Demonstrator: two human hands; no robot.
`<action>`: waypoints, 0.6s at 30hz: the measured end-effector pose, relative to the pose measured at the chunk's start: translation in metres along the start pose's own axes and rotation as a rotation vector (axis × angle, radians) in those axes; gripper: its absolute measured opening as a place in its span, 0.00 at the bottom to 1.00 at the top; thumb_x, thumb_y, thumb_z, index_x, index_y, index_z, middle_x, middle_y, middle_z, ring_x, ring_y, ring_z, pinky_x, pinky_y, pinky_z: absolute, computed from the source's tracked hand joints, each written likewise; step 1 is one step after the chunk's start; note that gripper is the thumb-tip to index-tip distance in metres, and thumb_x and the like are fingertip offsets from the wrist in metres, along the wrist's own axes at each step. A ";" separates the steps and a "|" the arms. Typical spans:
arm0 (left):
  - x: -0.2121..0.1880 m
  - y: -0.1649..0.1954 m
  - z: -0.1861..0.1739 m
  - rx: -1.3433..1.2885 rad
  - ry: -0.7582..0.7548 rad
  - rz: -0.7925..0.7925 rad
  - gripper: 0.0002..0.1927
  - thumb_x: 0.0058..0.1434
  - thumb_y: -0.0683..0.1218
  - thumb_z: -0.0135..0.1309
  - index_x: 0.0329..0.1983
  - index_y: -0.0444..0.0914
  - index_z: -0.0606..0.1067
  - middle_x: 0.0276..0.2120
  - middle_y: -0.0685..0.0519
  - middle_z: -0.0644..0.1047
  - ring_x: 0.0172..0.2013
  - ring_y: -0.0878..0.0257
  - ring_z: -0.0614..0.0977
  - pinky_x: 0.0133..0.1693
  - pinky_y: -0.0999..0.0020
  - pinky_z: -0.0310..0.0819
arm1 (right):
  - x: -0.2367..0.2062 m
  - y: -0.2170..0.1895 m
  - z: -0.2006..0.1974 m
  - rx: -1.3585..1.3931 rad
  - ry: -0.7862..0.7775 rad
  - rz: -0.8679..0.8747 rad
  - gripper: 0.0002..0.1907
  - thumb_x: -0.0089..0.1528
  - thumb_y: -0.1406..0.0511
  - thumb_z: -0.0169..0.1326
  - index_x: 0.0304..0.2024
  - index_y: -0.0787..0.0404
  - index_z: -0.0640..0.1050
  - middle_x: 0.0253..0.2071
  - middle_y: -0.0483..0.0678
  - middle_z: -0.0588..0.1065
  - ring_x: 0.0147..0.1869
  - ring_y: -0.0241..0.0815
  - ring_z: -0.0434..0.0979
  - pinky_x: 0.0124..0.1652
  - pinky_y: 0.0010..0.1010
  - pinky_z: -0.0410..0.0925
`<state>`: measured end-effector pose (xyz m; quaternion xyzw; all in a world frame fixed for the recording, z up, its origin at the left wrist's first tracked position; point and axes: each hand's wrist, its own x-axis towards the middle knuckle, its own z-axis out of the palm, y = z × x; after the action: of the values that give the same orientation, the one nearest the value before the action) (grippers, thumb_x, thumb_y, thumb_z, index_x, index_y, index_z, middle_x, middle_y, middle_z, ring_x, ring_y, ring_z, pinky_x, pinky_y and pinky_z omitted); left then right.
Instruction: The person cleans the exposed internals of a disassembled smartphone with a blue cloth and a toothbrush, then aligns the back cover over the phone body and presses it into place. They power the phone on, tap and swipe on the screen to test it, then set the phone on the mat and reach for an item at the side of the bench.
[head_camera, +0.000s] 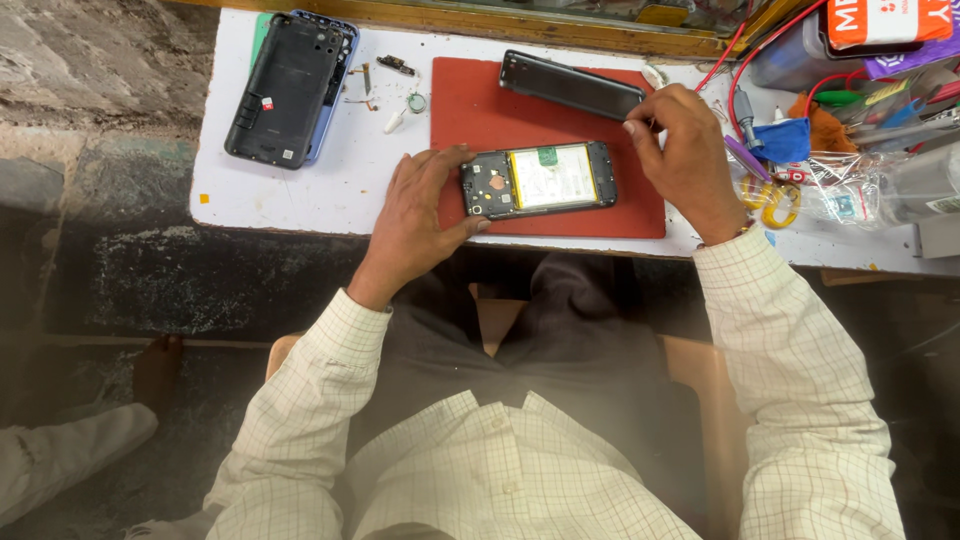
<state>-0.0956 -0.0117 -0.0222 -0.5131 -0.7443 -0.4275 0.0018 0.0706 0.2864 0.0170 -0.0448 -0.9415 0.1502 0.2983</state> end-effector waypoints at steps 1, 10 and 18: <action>0.000 0.000 0.000 -0.001 0.000 0.000 0.41 0.49 0.48 0.73 0.64 0.39 0.67 0.61 0.48 0.73 0.62 0.49 0.71 0.67 0.49 0.57 | 0.002 -0.003 -0.003 0.036 0.016 0.009 0.04 0.69 0.73 0.61 0.40 0.68 0.78 0.42 0.52 0.75 0.44 0.48 0.75 0.44 0.35 0.68; 0.001 0.003 0.000 0.020 0.023 0.009 0.41 0.47 0.46 0.74 0.63 0.39 0.68 0.61 0.48 0.74 0.61 0.49 0.72 0.65 0.49 0.58 | 0.008 -0.021 -0.032 0.267 0.016 0.193 0.05 0.71 0.70 0.60 0.44 0.69 0.79 0.35 0.46 0.76 0.35 0.32 0.71 0.35 0.24 0.64; 0.002 0.004 -0.005 -0.110 0.011 -0.089 0.42 0.49 0.47 0.73 0.66 0.37 0.67 0.59 0.47 0.74 0.60 0.49 0.73 0.63 0.55 0.65 | 0.008 -0.005 -0.042 0.939 0.001 0.562 0.07 0.71 0.69 0.58 0.48 0.68 0.79 0.36 0.42 0.77 0.35 0.29 0.70 0.36 0.20 0.64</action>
<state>-0.0952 -0.0132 -0.0158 -0.4764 -0.7418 -0.4703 -0.0412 0.0882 0.2938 0.0551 -0.1568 -0.7250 0.6281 0.2351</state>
